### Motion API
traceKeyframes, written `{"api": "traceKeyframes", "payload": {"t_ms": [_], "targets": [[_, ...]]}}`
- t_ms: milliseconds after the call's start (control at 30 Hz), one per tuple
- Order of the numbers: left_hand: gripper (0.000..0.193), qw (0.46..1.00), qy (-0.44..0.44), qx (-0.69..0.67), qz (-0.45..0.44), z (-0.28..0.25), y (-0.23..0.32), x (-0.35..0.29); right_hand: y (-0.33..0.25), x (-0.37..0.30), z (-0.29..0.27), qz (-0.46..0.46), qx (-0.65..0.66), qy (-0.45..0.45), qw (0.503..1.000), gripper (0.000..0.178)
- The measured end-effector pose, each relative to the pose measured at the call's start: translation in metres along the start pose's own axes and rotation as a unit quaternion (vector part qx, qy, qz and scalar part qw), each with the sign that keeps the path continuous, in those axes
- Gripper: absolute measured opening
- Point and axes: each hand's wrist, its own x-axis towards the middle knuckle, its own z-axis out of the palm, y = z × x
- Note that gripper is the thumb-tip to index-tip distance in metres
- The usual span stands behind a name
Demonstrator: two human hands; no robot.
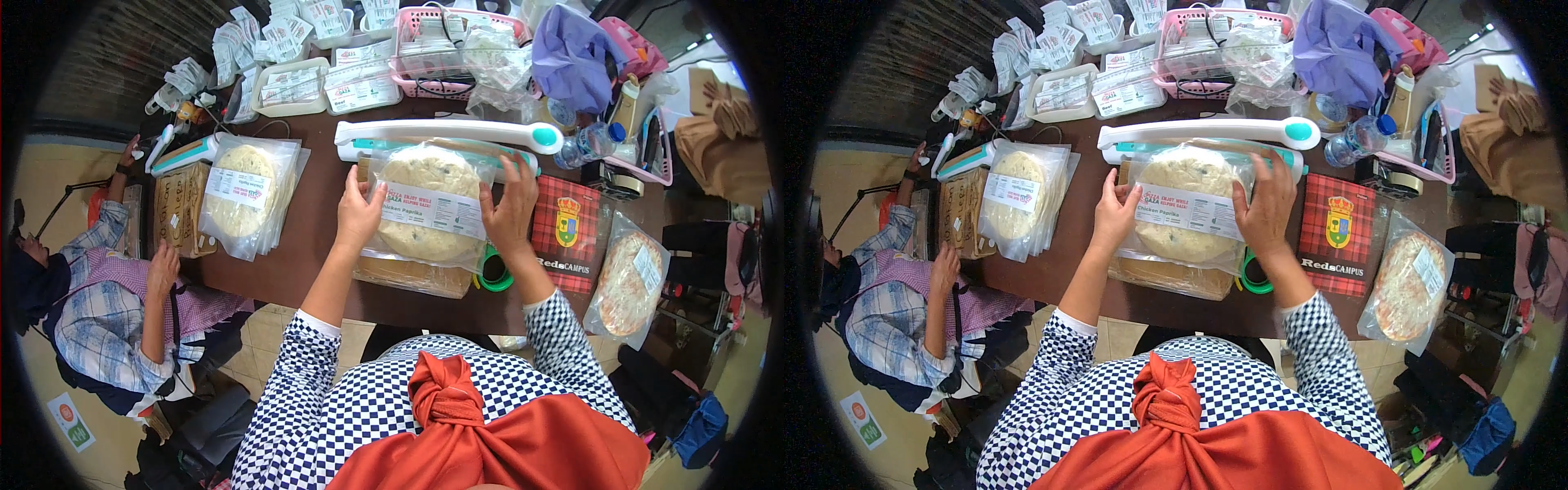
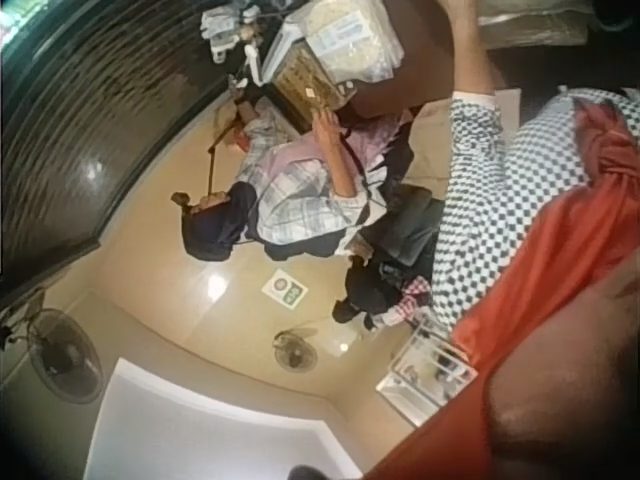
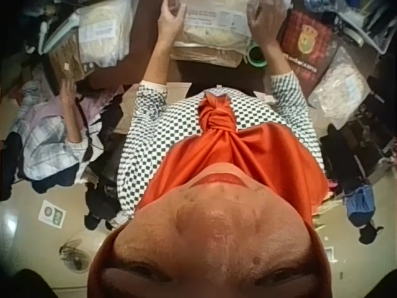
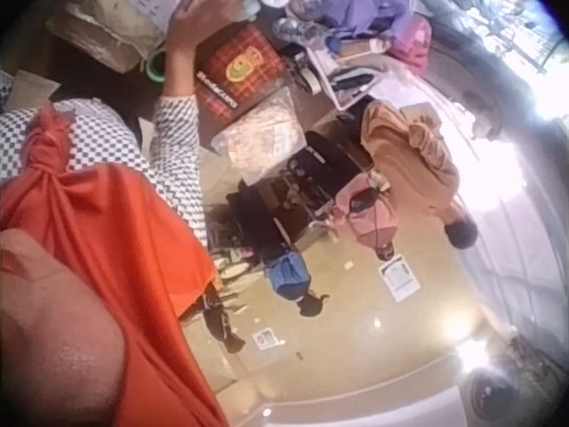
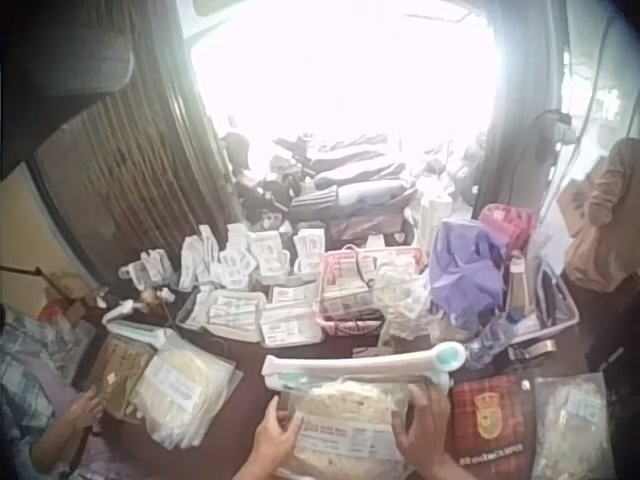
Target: The recorder is packaging tortillas by placing them in bags, sealing them with a machine, and then organizing them into cardboard boxes while maintaining a logbook.
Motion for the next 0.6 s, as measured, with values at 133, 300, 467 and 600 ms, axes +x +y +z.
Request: {"api": "traceKeyframes", "payload": {"t_ms": [133, 300, 467, 600], "targets": [[0.056, 0.995, -0.012, -0.032, -0.092, -0.001, 0.005, 0.011, 0.008, -0.036, 0.017, 0.486, 0.254, -0.220, 0.807, 0.062], [0.027, 0.978, -0.168, -0.108, -0.063, -0.001, 0.018, 0.002, 0.016, -0.036, 0.000, 0.483, 0.390, -0.214, 0.754, 0.055], [0.041, 0.922, -0.278, -0.258, -0.077, 0.043, 0.053, -0.031, 0.046, -0.045, -0.078, 0.504, 0.454, -0.141, 0.721, 0.049], [0.061, 0.868, -0.342, -0.347, -0.095, 0.109, 0.095, -0.070, 0.135, -0.082, -0.126, 0.461, 0.352, -0.113, 0.807, 0.057]]}}
